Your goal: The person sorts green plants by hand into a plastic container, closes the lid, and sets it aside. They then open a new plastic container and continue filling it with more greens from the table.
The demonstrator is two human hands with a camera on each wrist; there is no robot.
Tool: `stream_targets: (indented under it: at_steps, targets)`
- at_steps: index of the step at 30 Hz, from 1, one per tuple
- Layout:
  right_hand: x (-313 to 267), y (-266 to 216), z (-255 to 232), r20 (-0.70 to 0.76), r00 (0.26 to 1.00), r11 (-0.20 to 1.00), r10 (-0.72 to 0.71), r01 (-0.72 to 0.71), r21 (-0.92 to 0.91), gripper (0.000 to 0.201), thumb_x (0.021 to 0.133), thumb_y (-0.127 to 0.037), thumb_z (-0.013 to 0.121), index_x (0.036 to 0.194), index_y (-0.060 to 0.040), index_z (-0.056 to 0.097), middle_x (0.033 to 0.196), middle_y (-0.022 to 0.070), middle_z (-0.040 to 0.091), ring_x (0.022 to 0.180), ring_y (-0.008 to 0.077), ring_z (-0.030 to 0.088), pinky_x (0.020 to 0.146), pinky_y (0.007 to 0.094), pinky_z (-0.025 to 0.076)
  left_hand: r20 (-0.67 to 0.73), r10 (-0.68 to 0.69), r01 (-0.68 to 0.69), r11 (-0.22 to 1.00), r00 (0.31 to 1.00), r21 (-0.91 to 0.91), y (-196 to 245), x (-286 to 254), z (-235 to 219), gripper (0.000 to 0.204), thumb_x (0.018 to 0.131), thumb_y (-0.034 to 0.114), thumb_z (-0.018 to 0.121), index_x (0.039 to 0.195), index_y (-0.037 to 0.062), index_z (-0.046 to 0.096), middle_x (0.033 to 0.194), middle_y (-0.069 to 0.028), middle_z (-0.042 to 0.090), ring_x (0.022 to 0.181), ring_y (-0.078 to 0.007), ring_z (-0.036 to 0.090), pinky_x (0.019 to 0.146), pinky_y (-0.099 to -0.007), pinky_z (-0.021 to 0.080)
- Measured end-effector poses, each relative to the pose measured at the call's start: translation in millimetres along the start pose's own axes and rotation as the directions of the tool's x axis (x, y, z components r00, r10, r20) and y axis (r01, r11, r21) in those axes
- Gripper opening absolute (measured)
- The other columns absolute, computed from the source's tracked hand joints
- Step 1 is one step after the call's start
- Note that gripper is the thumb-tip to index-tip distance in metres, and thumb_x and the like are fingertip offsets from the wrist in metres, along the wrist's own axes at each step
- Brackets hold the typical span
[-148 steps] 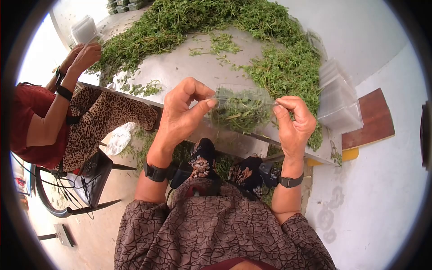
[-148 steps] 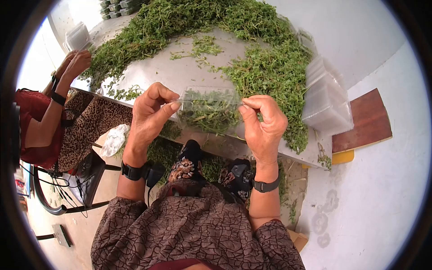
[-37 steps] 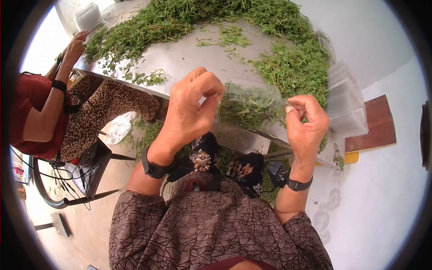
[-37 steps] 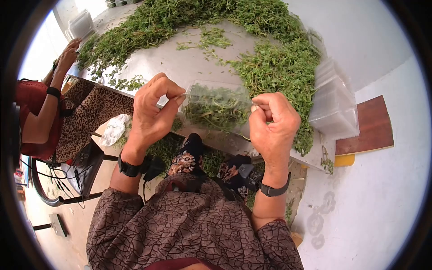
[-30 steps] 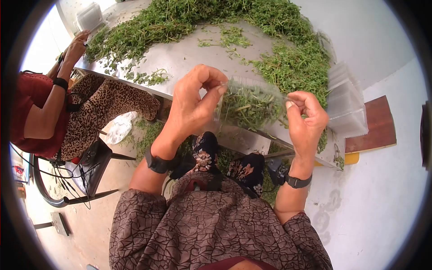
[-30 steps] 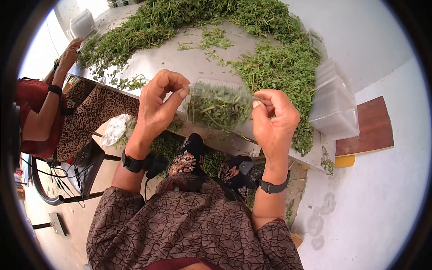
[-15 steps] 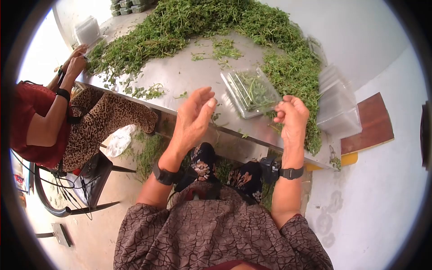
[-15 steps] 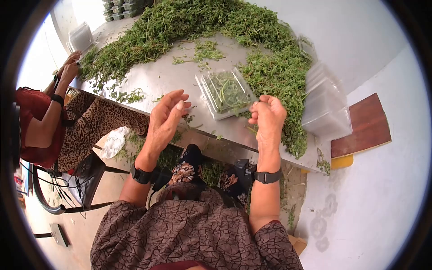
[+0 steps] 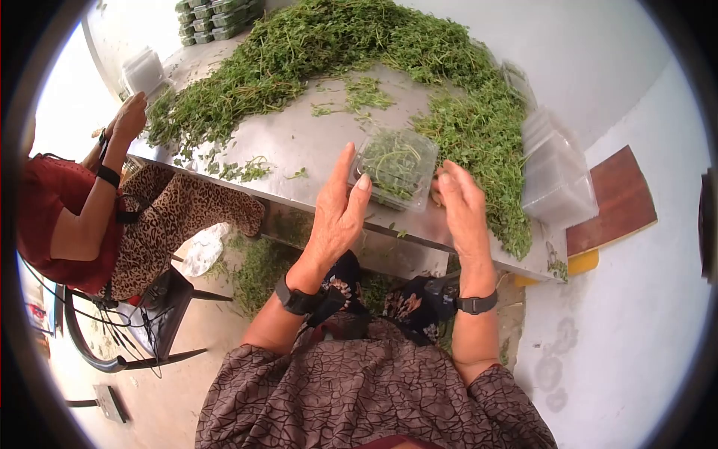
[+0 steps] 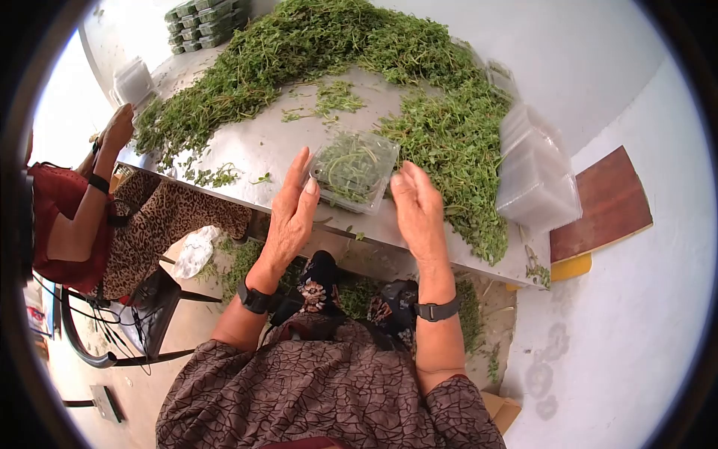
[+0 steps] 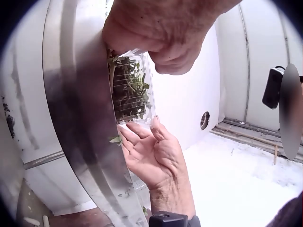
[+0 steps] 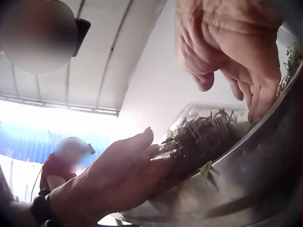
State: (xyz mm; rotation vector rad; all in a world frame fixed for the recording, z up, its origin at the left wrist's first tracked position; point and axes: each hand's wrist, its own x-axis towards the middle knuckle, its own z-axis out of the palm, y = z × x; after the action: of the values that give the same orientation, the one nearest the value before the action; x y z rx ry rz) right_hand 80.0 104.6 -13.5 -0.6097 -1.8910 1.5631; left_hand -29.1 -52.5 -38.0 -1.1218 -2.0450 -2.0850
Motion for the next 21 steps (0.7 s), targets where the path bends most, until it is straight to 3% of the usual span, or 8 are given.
stream_targets:
  at_steps: [2, 5, 13, 15, 16, 17, 19, 21]
  targets:
    - [-2.0, 6.6, 6.9, 0.066, 0.990, 0.989, -0.121, 0.126, -0.072, 0.060, 0.096, -0.034, 0.049, 0.136, 0.0081, 0.033, 0.135, 0.0257, 0.043, 0.123, 0.0284, 0.047, 0.100, 0.0354, 0.040, 0.021, 0.020, -0.021, 0.999, 1.000, 0.045, -5.3, 0.4, 2.3, 0.052, 0.095, 0.024, 0.048, 0.137, -0.0038, 0.035, 0.124, -0.0239, 0.052, 0.102, -0.0268, 0.055, 0.091, -0.0355, 0.042]
    - [-4.6, 12.2, 18.2, 0.084, 0.980, 0.974, -0.179, 0.189, -0.128, 0.065, 0.097, -0.037, 0.045, 0.138, 0.0096, 0.026, 0.142, 0.0282, 0.032, 0.132, 0.0321, 0.035, 0.106, 0.0355, 0.031, 0.047, 0.085, -0.092, 0.980, 0.995, 0.176, -12.7, -0.6, 3.9, 0.051, 0.095, 0.023, 0.047, 0.138, -0.0019, 0.035, 0.122, -0.0204, 0.053, 0.097, -0.0236, 0.054, 0.088, -0.0352, 0.042]
    - [-6.0, 22.6, 28.7, 0.040, 0.965, 0.941, -0.259, 0.262, -0.214, 0.071, 0.097, -0.046, 0.040, 0.140, 0.0086, 0.024, 0.140, 0.0281, 0.035, 0.130, 0.0329, 0.037, 0.105, 0.0355, 0.032, 0.075, 0.079, -0.096, 0.959, 0.994, 0.268, -15.5, 0.8, 4.2, 0.052, 0.093, 0.023, 0.051, 0.135, -0.0034, 0.038, 0.093, -0.0125, 0.057, 0.076, -0.0166, 0.053, 0.072, -0.0325, 0.046]
    - [-4.6, 28.3, 27.3, 0.069, 0.988, 0.977, -0.135, 0.144, -0.154, 0.071, 0.097, -0.046, 0.038, 0.141, 0.0073, 0.023, 0.143, 0.0260, 0.032, 0.133, 0.0315, 0.033, 0.107, 0.0346, 0.030, 0.067, 0.064, -0.080, 0.954, 0.996, 0.289, -14.9, -0.1, 5.6, 0.051, 0.093, 0.022, 0.052, 0.136, -0.0032, 0.037, 0.101, -0.0151, 0.058, 0.082, -0.0183, 0.055, 0.076, -0.0321, 0.046]
    - [-4.3, 29.1, 27.0, 0.063, 0.988, 0.977, -0.141, 0.149, -0.154, 0.071, 0.097, -0.046, 0.038, 0.141, 0.0073, 0.023, 0.143, 0.0260, 0.032, 0.133, 0.0315, 0.033, 0.107, 0.0346, 0.030, 0.059, 0.079, -0.090, 0.968, 0.995, 0.234, -13.3, 0.2, 6.7, 0.050, 0.095, 0.024, 0.047, 0.136, -0.0025, 0.037, 0.118, -0.0188, 0.056, 0.101, -0.0231, 0.056, 0.088, -0.0330, 0.044]
    - [-4.0, 29.9, 26.8, 0.061, 0.988, 0.977, -0.144, 0.152, -0.150, 0.070, 0.097, -0.046, 0.038, 0.141, 0.0071, 0.023, 0.143, 0.0259, 0.032, 0.133, 0.0315, 0.033, 0.107, 0.0347, 0.030, 0.060, 0.081, -0.093, 0.968, 0.995, 0.233, -10.9, 0.2, 6.2, 0.050, 0.095, 0.024, 0.047, 0.136, -0.0025, 0.037, 0.118, -0.0188, 0.056, 0.101, -0.0231, 0.056, 0.088, -0.0330, 0.044]
    - [-3.7, 31.1, 26.3, 0.058, 0.988, 0.978, -0.146, 0.153, -0.139, 0.070, 0.097, -0.046, 0.038, 0.141, 0.0067, 0.023, 0.143, 0.0255, 0.032, 0.133, 0.0313, 0.033, 0.107, 0.0348, 0.030, 0.039, -0.069, 0.068, 0.997, 0.997, 0.032, 2.1, 0.5, 2.0, 0.048, 0.095, 0.021, 0.046, 0.134, -0.0058, 0.037, 0.132, -0.0256, 0.046, 0.124, -0.0316, 0.045, 0.102, -0.0362, 0.035]
    - [-3.2, 31.8, 25.8, 0.053, 0.988, 0.982, -0.142, 0.147, -0.122, 0.069, 0.097, -0.045, 0.038, 0.141, 0.0063, 0.024, 0.143, 0.0251, 0.032, 0.133, 0.0311, 0.033, 0.107, 0.0350, 0.030, 0.007, -0.127, 0.127, 0.990, 0.992, -0.061, 3.8, -0.7, 3.5, 0.048, 0.097, 0.023, 0.041, 0.136, -0.0043, 0.036, 0.133, -0.0241, 0.045, 0.126, -0.0299, 0.043, 0.102, -0.0354, 0.034]
